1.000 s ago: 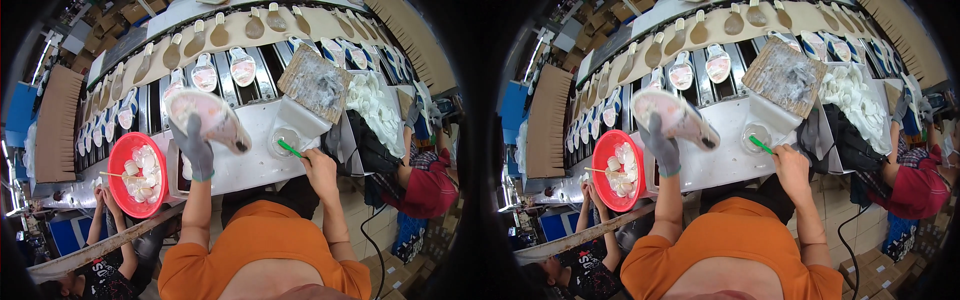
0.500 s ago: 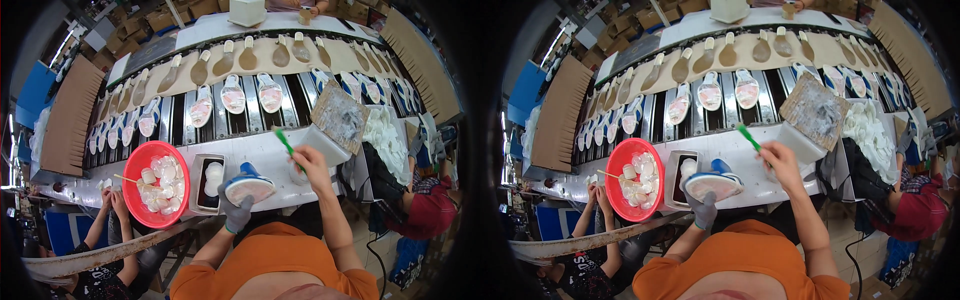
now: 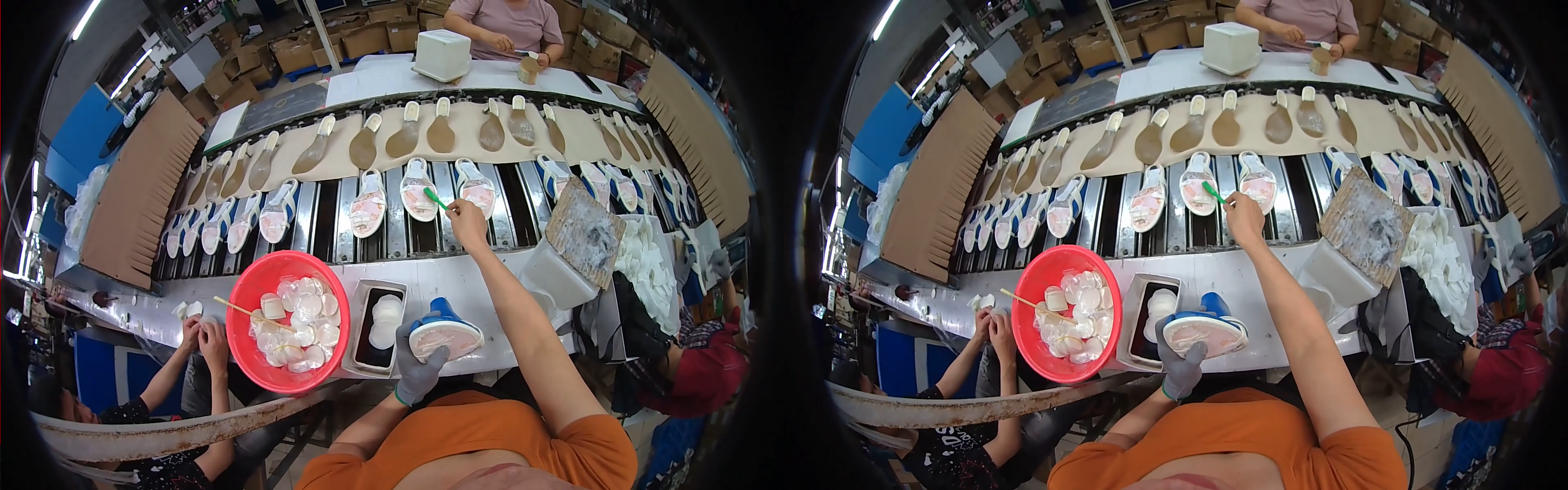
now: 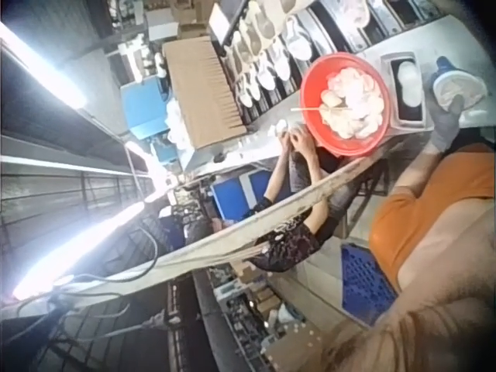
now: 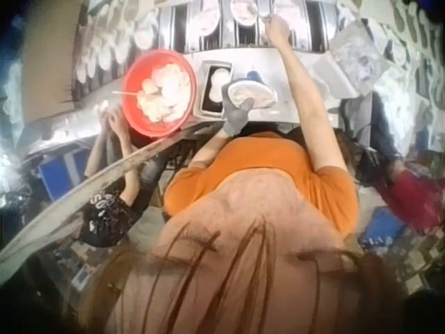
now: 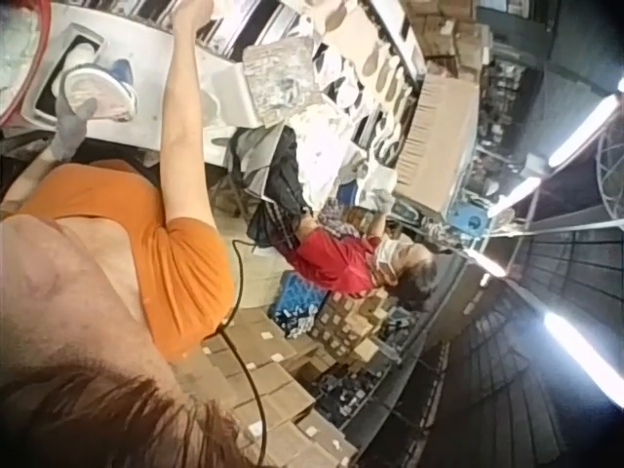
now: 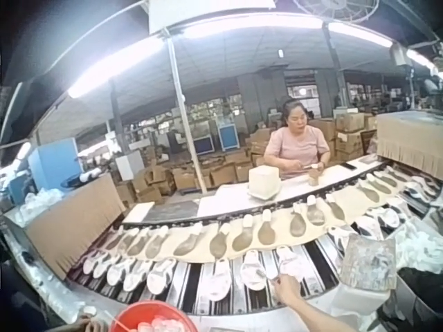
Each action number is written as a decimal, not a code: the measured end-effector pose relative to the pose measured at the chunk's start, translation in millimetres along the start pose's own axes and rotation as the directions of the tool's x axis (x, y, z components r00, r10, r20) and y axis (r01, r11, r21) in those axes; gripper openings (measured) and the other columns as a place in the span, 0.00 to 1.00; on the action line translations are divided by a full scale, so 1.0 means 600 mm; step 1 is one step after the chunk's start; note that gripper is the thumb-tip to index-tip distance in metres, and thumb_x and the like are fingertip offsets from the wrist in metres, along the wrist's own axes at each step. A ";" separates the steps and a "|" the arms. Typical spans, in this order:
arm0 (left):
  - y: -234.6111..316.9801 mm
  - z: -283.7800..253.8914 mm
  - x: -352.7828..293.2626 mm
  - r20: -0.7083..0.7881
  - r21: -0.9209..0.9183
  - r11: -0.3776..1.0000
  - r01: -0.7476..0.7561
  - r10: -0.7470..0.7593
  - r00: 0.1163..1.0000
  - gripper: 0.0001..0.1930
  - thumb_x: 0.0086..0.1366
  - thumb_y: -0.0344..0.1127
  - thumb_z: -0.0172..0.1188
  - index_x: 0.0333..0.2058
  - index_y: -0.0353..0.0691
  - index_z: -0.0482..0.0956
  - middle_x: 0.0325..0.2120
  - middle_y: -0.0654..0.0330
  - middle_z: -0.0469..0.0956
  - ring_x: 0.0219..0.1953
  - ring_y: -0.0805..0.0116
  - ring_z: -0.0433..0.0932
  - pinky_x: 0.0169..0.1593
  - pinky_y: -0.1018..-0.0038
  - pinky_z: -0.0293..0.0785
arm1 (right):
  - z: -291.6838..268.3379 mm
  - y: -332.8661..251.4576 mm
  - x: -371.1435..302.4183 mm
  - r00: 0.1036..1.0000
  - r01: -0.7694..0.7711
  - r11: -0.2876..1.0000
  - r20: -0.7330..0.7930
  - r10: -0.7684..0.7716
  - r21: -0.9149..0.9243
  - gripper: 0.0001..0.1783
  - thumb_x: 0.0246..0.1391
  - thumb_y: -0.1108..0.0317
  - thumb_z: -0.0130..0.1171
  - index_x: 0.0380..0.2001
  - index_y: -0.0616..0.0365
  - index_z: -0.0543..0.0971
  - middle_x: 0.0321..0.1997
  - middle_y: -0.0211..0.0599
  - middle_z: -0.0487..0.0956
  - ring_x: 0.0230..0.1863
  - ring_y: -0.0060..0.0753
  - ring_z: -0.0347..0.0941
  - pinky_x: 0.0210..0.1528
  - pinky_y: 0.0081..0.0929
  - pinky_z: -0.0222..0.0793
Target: The recorder uses a brush to apply a liquid substance, likely adhesive or primer, to the underside of shoe soles on a manufacturing assembly line.
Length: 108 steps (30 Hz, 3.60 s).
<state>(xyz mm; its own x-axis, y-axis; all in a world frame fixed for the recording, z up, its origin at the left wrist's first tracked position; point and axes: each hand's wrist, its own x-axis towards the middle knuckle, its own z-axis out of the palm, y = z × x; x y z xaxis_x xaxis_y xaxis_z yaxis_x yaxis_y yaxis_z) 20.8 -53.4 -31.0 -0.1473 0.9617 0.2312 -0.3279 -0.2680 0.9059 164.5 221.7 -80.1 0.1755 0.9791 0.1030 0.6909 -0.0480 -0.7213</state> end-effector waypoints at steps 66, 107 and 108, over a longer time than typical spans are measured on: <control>-0.041 -0.012 0.062 0.139 0.569 0.822 -0.018 -0.075 0.987 0.30 0.51 0.32 0.76 0.54 0.34 0.77 0.50 0.56 0.80 0.54 0.64 0.78 0.62 0.65 0.69 | -0.406 -0.023 -0.312 0.972 -0.054 0.949 0.232 -0.020 0.309 0.10 0.51 0.71 0.68 0.38 0.63 0.84 0.28 0.29 0.82 0.23 0.16 0.67 0.26 0.20 0.63; -0.039 0.114 0.099 0.002 0.491 0.846 -0.208 0.238 0.971 0.29 0.64 0.37 0.67 0.61 0.33 0.69 0.60 0.50 0.70 0.61 0.59 0.69 0.64 0.63 0.64 | -0.436 -0.088 -0.327 0.979 0.096 0.700 0.060 -0.195 0.708 0.10 0.54 0.74 0.67 0.41 0.61 0.85 0.30 0.28 0.83 0.26 0.12 0.69 0.27 0.13 0.61; -0.039 0.114 0.097 0.034 0.489 0.845 -0.218 0.231 0.972 0.29 0.64 0.37 0.67 0.61 0.33 0.69 0.60 0.50 0.70 0.61 0.59 0.69 0.64 0.63 0.64 | -0.439 -0.100 -0.333 0.972 0.143 0.727 0.043 -0.230 0.671 0.09 0.52 0.75 0.69 0.38 0.63 0.85 0.31 0.28 0.82 0.27 0.13 0.69 0.28 0.14 0.61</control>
<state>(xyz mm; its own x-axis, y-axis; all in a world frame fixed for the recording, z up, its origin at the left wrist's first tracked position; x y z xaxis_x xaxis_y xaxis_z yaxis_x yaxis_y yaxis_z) 83.7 12.6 -14.3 -0.1870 0.8752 0.4462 0.2116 -0.4077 0.8883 272.7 -23.0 122.8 -0.0184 0.9714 0.2369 0.0569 0.2376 -0.9697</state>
